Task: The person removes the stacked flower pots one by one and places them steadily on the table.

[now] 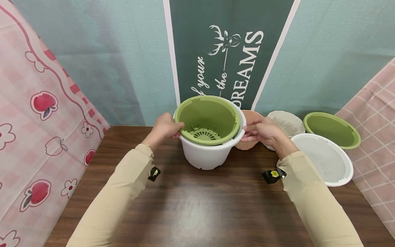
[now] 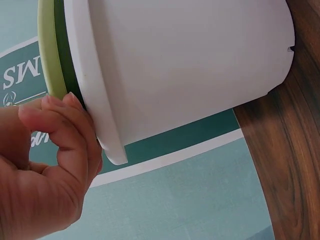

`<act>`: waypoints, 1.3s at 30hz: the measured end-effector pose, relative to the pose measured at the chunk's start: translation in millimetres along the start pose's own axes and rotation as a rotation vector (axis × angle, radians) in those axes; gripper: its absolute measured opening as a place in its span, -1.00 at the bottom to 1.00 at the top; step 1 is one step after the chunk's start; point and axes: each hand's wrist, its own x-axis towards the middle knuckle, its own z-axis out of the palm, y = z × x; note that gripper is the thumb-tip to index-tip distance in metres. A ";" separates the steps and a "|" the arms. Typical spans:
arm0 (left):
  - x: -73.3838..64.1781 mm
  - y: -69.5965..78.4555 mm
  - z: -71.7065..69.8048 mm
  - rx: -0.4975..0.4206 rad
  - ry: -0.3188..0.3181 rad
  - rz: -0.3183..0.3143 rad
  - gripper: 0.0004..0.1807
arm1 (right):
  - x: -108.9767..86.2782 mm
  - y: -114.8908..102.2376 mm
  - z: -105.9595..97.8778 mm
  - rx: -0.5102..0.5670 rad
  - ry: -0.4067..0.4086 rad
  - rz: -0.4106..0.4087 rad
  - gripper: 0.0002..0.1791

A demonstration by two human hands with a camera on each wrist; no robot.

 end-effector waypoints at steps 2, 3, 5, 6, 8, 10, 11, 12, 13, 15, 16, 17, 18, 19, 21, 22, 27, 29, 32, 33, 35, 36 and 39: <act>-0.4 1.0 -0.2 -0.013 -0.009 -0.009 -0.77 | 0.1 -0.1 -0.3 -0.001 -0.001 0.001 -0.85; -0.6 1.2 -0.4 -0.022 -0.012 -0.011 -0.78 | 0.1 -0.3 0.0 -0.003 -0.002 0.001 -0.85; -1.0 2.0 -0.8 -0.049 -0.020 -0.022 -0.81 | 0.4 -0.6 0.1 -0.007 -0.004 0.001 -0.85; -1.0 2.4 -0.9 -0.067 -0.024 -0.027 -0.82 | 0.6 -0.8 0.2 -0.008 -0.004 0.001 -0.85; -1.0 2.9 -1.0 -0.097 -0.033 -0.033 -0.83 | 0.6 -1.5 0.4 -0.010 -0.004 0.003 -0.86; -1.0 3.3 -1.5 -0.119 -0.041 -0.038 -0.84 | 0.5 -2.1 0.6 -0.011 -0.002 0.002 -0.88; -0.9 3.2 -1.6 -0.128 -0.045 -0.040 -0.84 | 0.4 -2.5 0.8 -0.012 -0.001 0.003 -0.88; -0.7 3.1 -1.8 -0.131 -0.048 -0.040 -0.84 | 0.2 -2.9 1.0 -0.012 -0.002 0.003 -0.88; -0.7 3.2 -2.0 -0.141 -0.051 -0.044 -0.85 | 0.1 -3.1 1.2 -0.012 -0.004 0.004 -0.88; -0.6 3.5 -2.4 -0.173 -0.063 -0.055 -0.86 | -0.2 -3.5 1.3 -0.010 -0.003 0.005 -0.87; -0.6 3.6 -2.5 -0.187 -0.068 -0.058 -0.86 | -0.3 -3.5 1.3 -0.007 -0.003 0.007 -0.86; -0.7 3.8 -2.6 -0.203 -0.073 -0.062 -0.86 | -0.4 -3.6 1.5 -0.003 -0.003 0.009 -0.85; -0.9 4.1 -2.8 -0.216 -0.076 -0.064 -0.85 | -0.4 -3.5 1.6 -0.001 -0.003 0.010 -0.84; -1.2 4.3 -2.9 -0.232 -0.079 -0.067 -0.84 | -0.2 -3.4 1.7 -0.004 -0.003 0.011 -0.83; -1.8 4.3 -3.2 -0.241 -0.082 -0.062 -0.82 | -0.1 -3.3 2.1 -0.009 -0.007 0.011 -0.82; -2.1 4.4 -3.2 -0.247 -0.082 -0.059 -0.82 | 0.0 -3.2 2.3 -0.011 -0.007 0.011 -0.81; -3.4 5.5 -3.5 -0.263 -0.080 -0.054 -0.85 | -0.5 -3.1 2.5 -0.005 -0.005 0.010 -0.83; -3.9 6.3 -3.6 -0.261 -0.077 -0.050 -0.86 | -0.8 -2.9 2.0 -0.003 -0.005 0.010 -0.85; -4.0 7.0 -3.9 -0.256 -0.070 -0.042 -0.85 | -1.1 -2.3 1.6 -0.003 -0.013 0.008 -0.87; -4.0 7.1 -4.2 -0.257 -0.069 -0.039 -0.85 | -1.1 -2.0 1.3 -0.006 -0.016 0.007 -0.87; -3.8 7.0 -4.5 -0.261 -0.066 -0.037 -0.84 | -1.3 -1.8 1.3 -0.011 -0.016 0.005 -0.88; -3.7 6.9 -4.6 -0.266 -0.065 -0.037 -0.84 | -1.5 -1.7 1.1 -0.012 -0.015 0.005 -0.88; -4.1 6.9 -5.5 -0.278 -0.064 -0.036 -0.84 | -1.6 -1.4 0.8 -0.017 -0.013 0.003 -0.87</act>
